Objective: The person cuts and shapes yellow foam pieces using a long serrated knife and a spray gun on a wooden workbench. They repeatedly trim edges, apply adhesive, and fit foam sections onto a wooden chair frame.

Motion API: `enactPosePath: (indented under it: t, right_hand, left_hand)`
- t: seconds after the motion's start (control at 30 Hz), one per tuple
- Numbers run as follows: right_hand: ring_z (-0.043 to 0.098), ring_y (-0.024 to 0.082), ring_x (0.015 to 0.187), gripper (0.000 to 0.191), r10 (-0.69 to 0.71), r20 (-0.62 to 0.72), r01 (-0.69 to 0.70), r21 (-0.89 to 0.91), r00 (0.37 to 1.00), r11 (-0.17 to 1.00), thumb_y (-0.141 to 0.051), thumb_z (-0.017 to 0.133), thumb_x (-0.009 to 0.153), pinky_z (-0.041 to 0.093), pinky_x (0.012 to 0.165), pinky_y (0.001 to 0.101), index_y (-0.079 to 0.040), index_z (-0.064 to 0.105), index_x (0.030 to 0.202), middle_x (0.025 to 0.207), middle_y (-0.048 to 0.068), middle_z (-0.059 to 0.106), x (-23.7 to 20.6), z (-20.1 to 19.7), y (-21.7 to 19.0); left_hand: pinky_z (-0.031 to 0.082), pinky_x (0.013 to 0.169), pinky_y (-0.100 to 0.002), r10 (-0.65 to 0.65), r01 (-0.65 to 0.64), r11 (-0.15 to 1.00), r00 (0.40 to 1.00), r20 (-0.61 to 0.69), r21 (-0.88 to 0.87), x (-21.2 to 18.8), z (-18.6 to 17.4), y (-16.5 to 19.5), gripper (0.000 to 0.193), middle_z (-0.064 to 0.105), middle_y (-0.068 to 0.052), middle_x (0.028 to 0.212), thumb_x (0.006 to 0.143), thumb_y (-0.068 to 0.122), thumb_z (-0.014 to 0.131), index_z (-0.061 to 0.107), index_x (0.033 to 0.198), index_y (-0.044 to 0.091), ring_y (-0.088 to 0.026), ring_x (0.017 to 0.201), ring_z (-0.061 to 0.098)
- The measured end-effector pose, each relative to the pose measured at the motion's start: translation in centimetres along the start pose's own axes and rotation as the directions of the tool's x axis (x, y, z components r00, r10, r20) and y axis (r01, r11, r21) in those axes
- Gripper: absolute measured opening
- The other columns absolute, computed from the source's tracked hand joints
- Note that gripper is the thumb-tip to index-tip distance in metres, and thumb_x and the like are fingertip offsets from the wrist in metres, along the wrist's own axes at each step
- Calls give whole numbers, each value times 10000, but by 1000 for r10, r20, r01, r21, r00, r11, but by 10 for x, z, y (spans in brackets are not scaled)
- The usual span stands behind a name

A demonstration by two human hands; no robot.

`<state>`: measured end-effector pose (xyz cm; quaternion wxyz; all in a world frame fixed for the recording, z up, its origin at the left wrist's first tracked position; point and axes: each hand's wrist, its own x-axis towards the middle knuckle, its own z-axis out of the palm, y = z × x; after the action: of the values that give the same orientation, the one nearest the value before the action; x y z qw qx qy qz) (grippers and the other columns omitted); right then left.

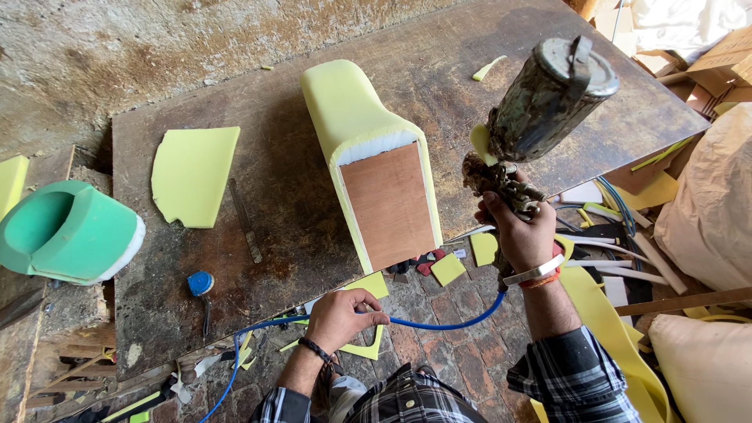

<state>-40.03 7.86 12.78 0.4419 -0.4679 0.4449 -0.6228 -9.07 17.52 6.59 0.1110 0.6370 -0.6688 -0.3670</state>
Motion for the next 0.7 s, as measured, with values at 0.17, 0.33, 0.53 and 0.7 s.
enactPosePath:
  t: [0.17, 0.33, 0.53, 0.7]
  right_hand:
    - [727, 170, 830, 560, -15, 30, 14, 19, 999, 1000, -57, 676, 974, 640, 747, 330, 58, 469, 1481, 1002, 112, 713, 0, 8, -7]
    - [736, 176, 847, 560, 6, 87, -8, 24, 996, 1000, -56, 682, 965, 647, 761, 339, 70, 474, 1469, 1010, 122, 725, -4, 24, -9]
    - [734, 181, 837, 491, 40, 190, -40, -1, 981, 999, -54, 697, 973, 641, 744, 335, 85, 543, 1418, 1005, 127, 723, -9, 63, 4]
    - [724, 164, 826, 521, 60, 227, -68, 28, 972, 997, -57, 703, 950, 634, 729, 328, 53, 539, 1432, 1021, 104, 718, -19, 95, 15]
  left_hand:
    - [491, 515, -275, -2, 2, 1000, 1000, -22, 20, 0, -4, 1, 361, 752, 83, 682, 698, 538, 843, 811, 889, 233, -61, 578, 686]
    - [509, 530, -268, -26, 28, 999, 999, -39, 35, -4, -9, -8, 375, 755, 72, 711, 699, 540, 848, 808, 899, 226, -65, 615, 702]
    - [523, 545, -278, -83, 79, 996, 990, -111, -35, -17, -26, -37, 391, 771, 56, 713, 668, 519, 868, 796, 912, 222, -80, 628, 729]
    - [526, 562, -285, -111, 103, 992, 987, -117, -77, -29, -35, -58, 363, 774, 49, 707, 679, 497, 879, 811, 915, 230, -95, 626, 739]
